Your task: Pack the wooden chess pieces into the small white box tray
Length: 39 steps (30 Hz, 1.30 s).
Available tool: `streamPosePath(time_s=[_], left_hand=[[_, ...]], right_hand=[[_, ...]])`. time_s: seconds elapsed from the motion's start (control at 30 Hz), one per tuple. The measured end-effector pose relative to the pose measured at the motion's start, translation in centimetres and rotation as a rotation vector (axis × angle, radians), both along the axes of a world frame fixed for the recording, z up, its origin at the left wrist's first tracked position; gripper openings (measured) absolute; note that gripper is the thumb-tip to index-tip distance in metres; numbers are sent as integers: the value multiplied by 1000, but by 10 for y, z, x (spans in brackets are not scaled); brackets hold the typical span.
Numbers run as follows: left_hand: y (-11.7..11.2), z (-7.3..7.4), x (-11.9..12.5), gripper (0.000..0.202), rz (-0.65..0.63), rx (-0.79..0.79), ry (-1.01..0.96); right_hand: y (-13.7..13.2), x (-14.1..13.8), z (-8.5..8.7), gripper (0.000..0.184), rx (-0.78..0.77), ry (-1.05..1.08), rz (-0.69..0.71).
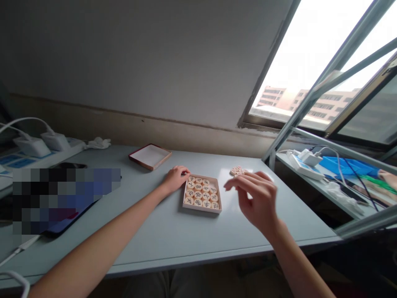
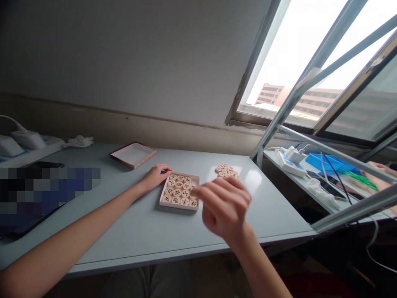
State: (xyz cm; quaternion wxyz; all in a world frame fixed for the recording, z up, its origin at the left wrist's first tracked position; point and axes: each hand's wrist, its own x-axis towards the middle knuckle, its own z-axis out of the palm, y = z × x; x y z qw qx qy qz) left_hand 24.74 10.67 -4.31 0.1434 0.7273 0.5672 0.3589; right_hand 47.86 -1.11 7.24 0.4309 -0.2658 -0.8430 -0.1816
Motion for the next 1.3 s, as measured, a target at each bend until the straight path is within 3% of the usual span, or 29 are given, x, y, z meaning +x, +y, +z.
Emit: streamPosePath(time_s=[0.13,0.27,0.47,0.73,0.83,1.13,1.3], left_hand=[[-2,1,1,20,11,-9,-4],[-3,2,0,21,9,-13,18],[-4,5,0,22,6,-34,39],[-1,1,-1,20,-10,-8,-7],[-1,1,0,19,3,-1,-15],[-5,8,2,20,15,-25,11],[-4,7,2,20,-2,-39,2]], right_hand=[[66,-10,-19,17,-379,-391,-149],[88,-5,-49,16,-528,-511,-223],[95,-4,-62,11,-624,-435,-184],[138,26,-44,21,-971,1,-99],[157,44,-44,22,-1057,22,-132],[164,55,-61,20,-862,-263,-463],[164,59,-69,21,-818,-251,-412]])
